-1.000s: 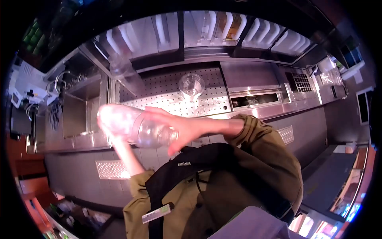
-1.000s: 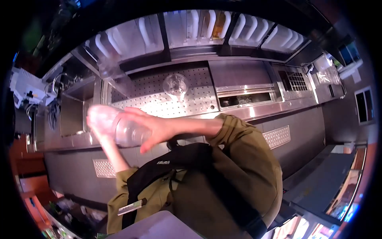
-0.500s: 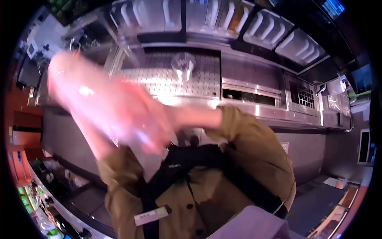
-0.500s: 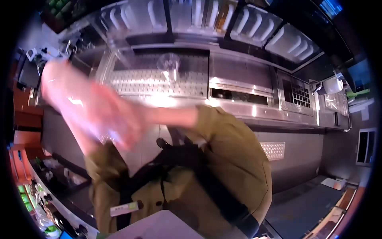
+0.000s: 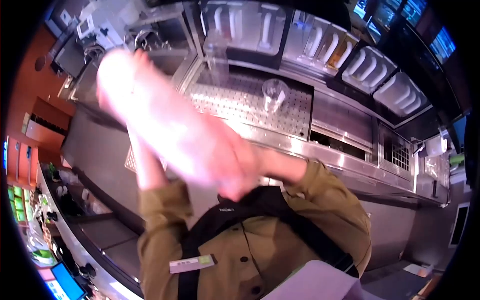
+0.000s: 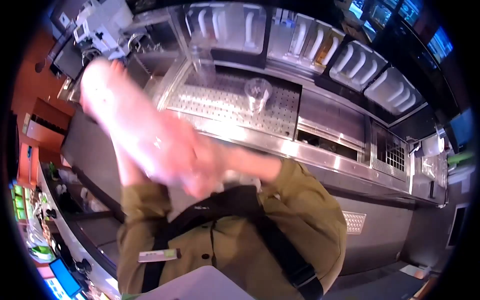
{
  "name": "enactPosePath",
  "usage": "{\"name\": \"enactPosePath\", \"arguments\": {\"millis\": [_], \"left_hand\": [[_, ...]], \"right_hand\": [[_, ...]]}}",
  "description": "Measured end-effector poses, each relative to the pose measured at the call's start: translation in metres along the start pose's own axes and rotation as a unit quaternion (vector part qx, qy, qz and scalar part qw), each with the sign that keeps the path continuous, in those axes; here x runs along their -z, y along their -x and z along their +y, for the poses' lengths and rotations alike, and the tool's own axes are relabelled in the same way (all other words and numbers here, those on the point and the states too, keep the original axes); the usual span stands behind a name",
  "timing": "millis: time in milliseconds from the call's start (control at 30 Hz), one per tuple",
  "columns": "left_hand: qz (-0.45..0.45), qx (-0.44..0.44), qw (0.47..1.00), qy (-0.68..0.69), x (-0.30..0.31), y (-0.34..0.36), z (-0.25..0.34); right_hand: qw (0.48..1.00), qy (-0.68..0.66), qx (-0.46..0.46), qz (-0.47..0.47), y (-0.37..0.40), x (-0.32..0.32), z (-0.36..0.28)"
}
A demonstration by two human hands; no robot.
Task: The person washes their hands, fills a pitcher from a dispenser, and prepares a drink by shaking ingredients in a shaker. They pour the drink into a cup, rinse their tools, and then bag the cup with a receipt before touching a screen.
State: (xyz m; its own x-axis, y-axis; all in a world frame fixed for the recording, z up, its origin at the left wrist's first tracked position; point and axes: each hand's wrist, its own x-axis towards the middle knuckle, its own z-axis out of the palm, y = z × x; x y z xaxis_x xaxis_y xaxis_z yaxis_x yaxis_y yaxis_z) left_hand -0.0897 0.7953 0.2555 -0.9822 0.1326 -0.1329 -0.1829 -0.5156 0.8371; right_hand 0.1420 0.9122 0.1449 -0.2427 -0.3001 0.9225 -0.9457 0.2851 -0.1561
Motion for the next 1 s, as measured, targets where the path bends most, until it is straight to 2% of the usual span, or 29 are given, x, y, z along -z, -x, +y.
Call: {"name": "enactPosePath", "arguments": {"millis": [33, 100, 133, 167, 267, 300, 367, 400, 433, 467, 500, 533, 567, 633, 667, 700, 767, 833, 867, 900, 933, 1000], "left_hand": [[-0.195, -0.137, 0.969, -0.066, 0.038, -0.043, -0.022], [-0.182, -0.290, 0.933, -0.115, 0.041, -0.025, -0.015], [-0.165, -0.363, 0.907, -0.137, 0.042, -0.015, -0.011], [-0.252, -0.253, 0.933, 0.045, 0.045, 0.015, -0.006], [-0.124, -0.168, 0.977, 0.032, 0.019, 0.010, 0.010], [-0.178, -0.236, 0.947, -0.128, 0.028, -0.033, 0.005], [-0.275, -0.263, 0.913, -0.147, 0.032, -0.011, 0.006], [-0.323, -0.274, 0.893, -0.153, 0.033, 0.001, 0.007], [-0.397, -0.183, 0.893, 0.106, 0.040, 0.017, 0.000], [-0.445, -0.064, 0.823, 0.348, 0.046, 0.026, -0.006], [-0.421, -0.094, 0.833, 0.347, 0.047, 0.028, -0.008], [-0.366, -0.205, 0.895, 0.155, 0.039, 0.006, -0.002], [-0.287, -0.286, 0.913, -0.054, 0.028, -0.031, 0.002], [-0.236, -0.260, 0.930, -0.114, 0.045, -0.024, -0.009], [-0.269, -0.193, 0.942, 0.055, 0.047, 0.005, -0.007], [-0.309, -0.133, 0.914, 0.227, 0.039, 0.025, -0.003], [-0.302, -0.109, 0.892, 0.318, 0.021, 0.023, -0.010], [-0.258, -0.223, 0.931, 0.134, 0.010, -0.005, -0.021], [-0.262, -0.276, 0.925, 0.006, 0.006, -0.027, -0.023], [-0.296, -0.113, 0.944, 0.094, 0.008, -0.027, -0.025], [-0.286, 0.054, 0.938, 0.189, 0.010, -0.027, -0.026], [-0.426, -0.077, 0.868, 0.243, 0.014, 0.016, -0.025]], "right_hand": [[1.000, -0.004, -0.007, 0.012, 0.008, -0.012, -0.015], [0.999, -0.001, 0.000, 0.041, 0.008, -0.031, -0.026], [0.998, 0.013, 0.037, 0.042, -0.001, -0.026, -0.006], [0.996, 0.028, 0.066, 0.044, -0.011, -0.023, 0.009], [0.993, 0.021, 0.035, 0.112, -0.025, -0.036, 0.021], [0.990, -0.018, -0.050, 0.130, -0.021, -0.040, 0.018], [0.958, -0.092, -0.212, 0.168, -0.016, -0.046, 0.020], [0.961, -0.084, -0.214, 0.153, -0.021, -0.041, 0.021], [0.976, -0.049, -0.177, 0.122, -0.021, -0.038, 0.017], [0.986, -0.019, -0.136, 0.095, -0.020, -0.036, 0.011], [0.991, -0.001, -0.107, 0.075, -0.017, -0.035, 0.007], [0.993, 0.004, -0.100, 0.066, -0.016, -0.035, 0.005], [0.988, -0.005, -0.136, 0.080, -0.016, -0.036, 0.007], [0.966, -0.045, -0.225, 0.120, -0.023, -0.038, 0.010], [0.963, -0.047, -0.236, 0.123, -0.025, -0.037, 0.011], [0.968, -0.034, -0.220, 0.113, -0.028, -0.034, 0.015], [0.975, -0.016, -0.200, 0.097, -0.031, -0.030, 0.017], [0.965, -0.018, -0.238, 0.105, -0.034, -0.027, 0.022], [0.956, -0.029, -0.268, 0.115, -0.036, -0.029, 0.020], [0.947, -0.043, -0.293, 0.123, -0.039, -0.028, 0.018], [0.944, -0.046, -0.301, 0.124, -0.041, -0.028, 0.017], [0.951, -0.036, -0.288, 0.109, -0.047, -0.029, 0.018]]}}
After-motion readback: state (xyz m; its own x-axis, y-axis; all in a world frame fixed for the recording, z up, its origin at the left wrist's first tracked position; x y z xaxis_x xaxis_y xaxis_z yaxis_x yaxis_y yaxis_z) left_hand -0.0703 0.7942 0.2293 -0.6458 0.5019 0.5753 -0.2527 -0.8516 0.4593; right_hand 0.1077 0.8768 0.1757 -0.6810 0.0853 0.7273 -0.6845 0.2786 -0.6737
